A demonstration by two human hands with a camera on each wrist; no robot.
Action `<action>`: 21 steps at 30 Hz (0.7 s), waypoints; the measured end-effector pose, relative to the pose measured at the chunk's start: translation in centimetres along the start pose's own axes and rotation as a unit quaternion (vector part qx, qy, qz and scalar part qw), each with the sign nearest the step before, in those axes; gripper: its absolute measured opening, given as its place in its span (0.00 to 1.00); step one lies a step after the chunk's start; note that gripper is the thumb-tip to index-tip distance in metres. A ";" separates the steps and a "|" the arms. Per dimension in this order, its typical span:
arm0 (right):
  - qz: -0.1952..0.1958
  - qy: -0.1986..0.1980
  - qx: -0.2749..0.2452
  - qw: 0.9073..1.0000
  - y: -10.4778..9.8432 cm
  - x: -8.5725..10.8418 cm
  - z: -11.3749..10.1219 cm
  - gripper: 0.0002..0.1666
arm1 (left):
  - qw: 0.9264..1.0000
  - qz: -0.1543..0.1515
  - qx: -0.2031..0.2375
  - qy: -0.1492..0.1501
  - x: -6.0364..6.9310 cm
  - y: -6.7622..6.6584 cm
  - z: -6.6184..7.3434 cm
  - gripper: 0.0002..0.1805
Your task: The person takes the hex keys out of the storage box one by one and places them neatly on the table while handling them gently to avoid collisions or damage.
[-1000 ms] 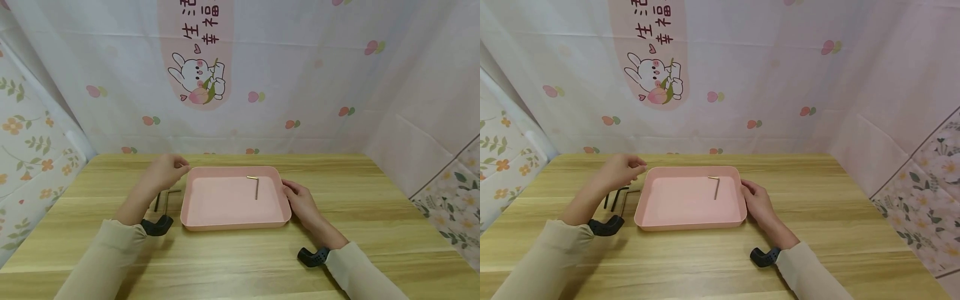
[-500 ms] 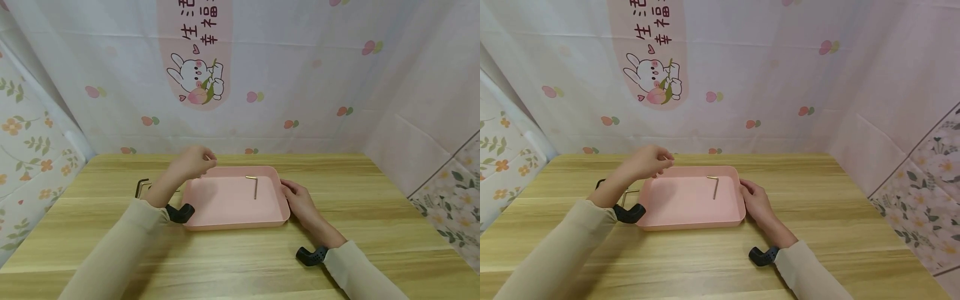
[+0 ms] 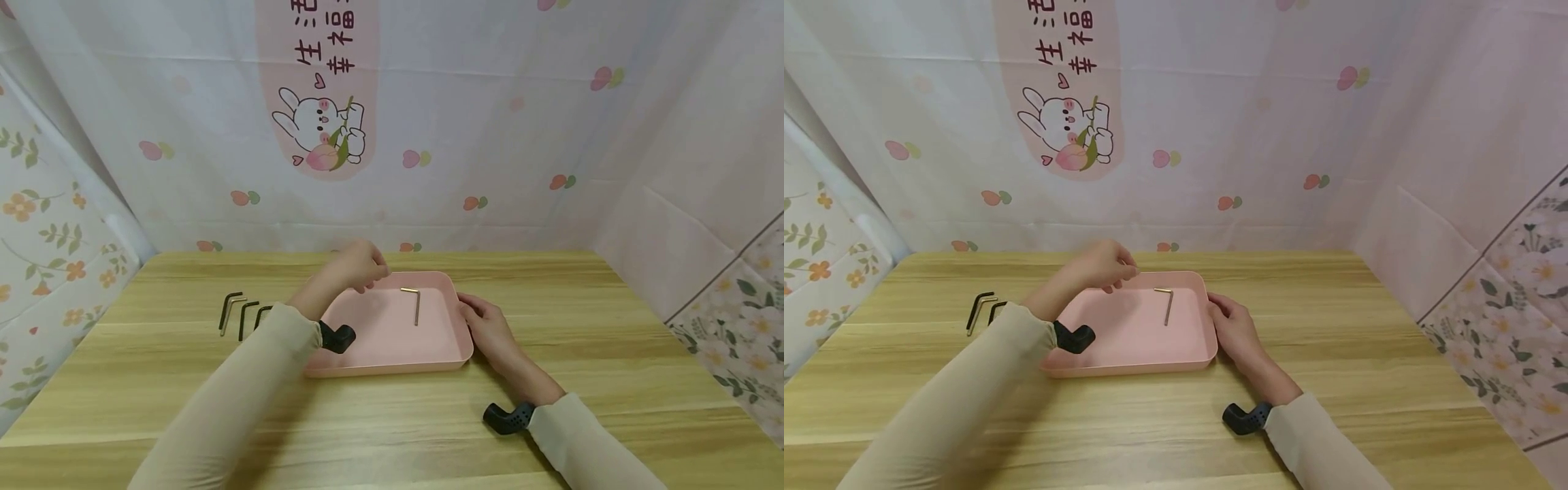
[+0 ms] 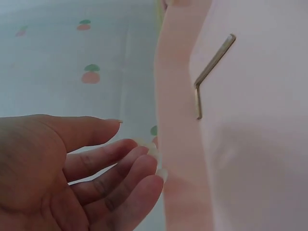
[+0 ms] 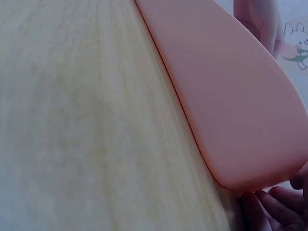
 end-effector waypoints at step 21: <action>0.006 -0.003 -0.005 1.000 0.0 -0.1 -0.1 0.27 | 0.996 -0.018 0.082 -0.026 -3.3 5.5 -1.6 0.11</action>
Point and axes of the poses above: each hand's wrist, its own x-axis away from the middle knuckle, its own y-axis out of the palm, z = x × y, the point moved 9 cm from there along -x, towards the middle knuckle, and after that the axes turned 11 degrees about x, right-handed, at the moved point
